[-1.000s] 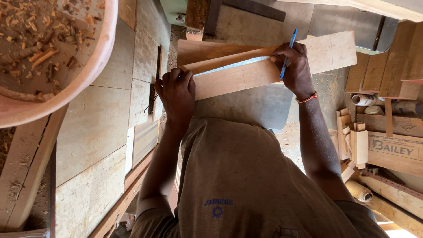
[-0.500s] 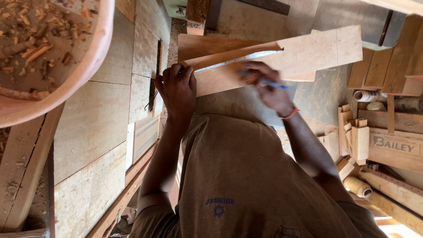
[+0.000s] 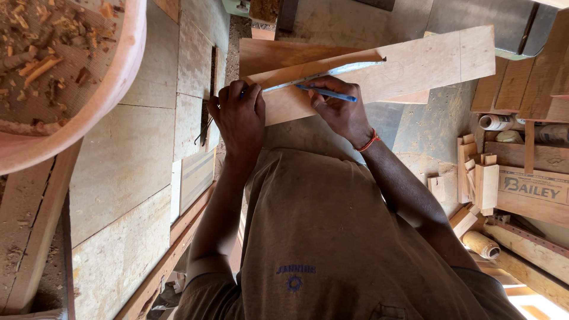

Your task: The person uses a try square and a pen to mark straight and angled lines across a wooden board at multiple locations.

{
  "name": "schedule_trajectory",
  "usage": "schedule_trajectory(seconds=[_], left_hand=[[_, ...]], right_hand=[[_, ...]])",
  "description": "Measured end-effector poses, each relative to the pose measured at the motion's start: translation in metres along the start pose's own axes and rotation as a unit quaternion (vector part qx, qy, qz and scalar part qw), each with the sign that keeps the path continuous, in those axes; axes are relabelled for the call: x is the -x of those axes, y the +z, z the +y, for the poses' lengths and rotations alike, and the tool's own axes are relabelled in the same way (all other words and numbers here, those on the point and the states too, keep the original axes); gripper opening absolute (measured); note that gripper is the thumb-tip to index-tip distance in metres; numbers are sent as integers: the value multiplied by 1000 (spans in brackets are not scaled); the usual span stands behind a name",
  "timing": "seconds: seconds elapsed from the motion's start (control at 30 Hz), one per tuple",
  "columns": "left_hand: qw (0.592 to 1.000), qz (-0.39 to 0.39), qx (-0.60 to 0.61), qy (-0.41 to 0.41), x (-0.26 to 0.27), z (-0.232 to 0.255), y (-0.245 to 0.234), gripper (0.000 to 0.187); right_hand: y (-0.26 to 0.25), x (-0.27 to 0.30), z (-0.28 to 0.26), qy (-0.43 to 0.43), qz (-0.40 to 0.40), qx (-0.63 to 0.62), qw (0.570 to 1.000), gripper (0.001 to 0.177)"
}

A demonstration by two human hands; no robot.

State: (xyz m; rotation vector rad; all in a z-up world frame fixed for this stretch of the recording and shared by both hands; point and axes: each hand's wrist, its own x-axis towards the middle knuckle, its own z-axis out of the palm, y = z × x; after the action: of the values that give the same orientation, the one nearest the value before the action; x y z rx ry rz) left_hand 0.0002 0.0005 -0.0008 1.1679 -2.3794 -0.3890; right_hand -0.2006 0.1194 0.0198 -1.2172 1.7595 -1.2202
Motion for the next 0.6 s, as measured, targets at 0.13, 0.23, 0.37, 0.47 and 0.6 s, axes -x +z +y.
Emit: schedule_trajectory(seconds=[0.13, 0.23, 0.37, 0.47, 0.6], left_hand=[[1000, 0, -1, 1, -1, 0, 0, 13], [1000, -1, -6, 3, 0, -1, 1, 13], [1000, 0, -3, 1, 1, -1, 2, 13], [1000, -4, 5, 1, 0, -1, -1, 12], [999, 6, 15, 46, -10, -3, -13, 11]], right_hand=[[-1, -3, -3, -12, -1, 27, 1000, 26], [-2, -2, -4, 6, -3, 40, 999, 25], [-3, -1, -3, -20, -17, 81, 996, 22], [-10, 5, -5, -2, -19, 14, 1000, 19], [-33, 13, -18, -35, 77, -14, 996, 25]])
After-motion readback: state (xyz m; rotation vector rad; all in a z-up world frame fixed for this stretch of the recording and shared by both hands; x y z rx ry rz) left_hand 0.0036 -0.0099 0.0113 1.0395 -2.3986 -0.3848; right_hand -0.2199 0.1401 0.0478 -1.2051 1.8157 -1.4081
